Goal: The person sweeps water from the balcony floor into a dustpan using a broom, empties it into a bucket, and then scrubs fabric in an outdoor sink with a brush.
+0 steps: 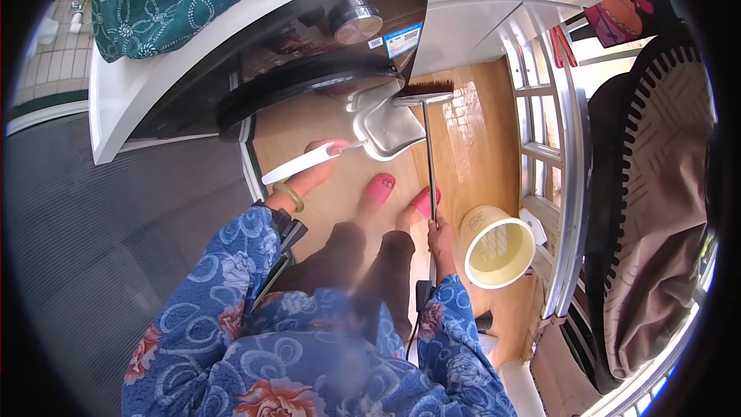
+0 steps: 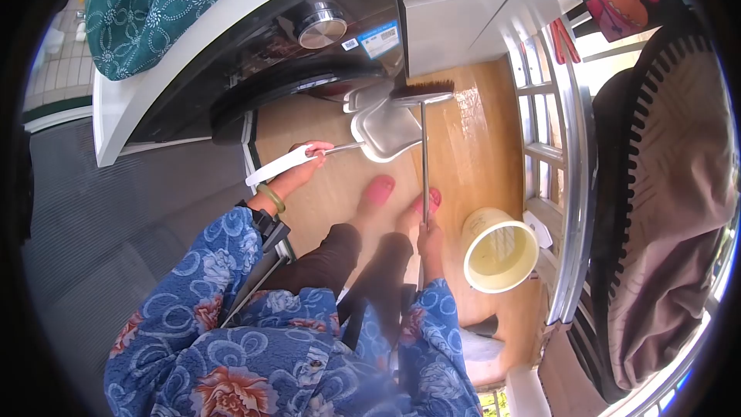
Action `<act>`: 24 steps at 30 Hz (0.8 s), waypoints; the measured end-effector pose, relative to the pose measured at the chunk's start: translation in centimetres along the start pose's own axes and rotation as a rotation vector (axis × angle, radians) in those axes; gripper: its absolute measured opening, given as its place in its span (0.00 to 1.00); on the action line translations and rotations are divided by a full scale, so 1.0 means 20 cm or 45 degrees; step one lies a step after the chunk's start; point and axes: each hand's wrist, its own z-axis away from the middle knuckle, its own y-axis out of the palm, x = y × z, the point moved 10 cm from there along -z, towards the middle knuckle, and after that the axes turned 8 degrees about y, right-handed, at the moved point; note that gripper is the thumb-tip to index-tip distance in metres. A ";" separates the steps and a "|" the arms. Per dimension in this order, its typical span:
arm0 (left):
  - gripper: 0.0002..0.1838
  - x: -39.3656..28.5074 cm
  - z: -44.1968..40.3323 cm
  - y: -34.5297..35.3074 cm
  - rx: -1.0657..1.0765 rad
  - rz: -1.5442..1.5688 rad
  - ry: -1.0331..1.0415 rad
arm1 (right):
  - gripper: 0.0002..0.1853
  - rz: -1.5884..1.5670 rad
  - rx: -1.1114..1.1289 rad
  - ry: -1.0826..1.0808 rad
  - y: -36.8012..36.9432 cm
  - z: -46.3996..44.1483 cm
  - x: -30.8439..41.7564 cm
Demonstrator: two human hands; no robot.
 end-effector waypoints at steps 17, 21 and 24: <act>0.14 0.09 0.03 -0.07 -0.079 0.028 -0.098 | 0.25 -0.353 -0.093 0.345 -0.21 -0.21 0.09; 0.16 0.19 -0.02 -0.15 -0.139 0.014 -0.260 | 0.25 -0.250 0.024 0.316 -0.03 -0.11 0.19; 0.17 0.29 -0.04 -0.21 -0.258 -0.014 -0.197 | 0.27 -0.202 0.179 0.298 0.01 0.07 -0.01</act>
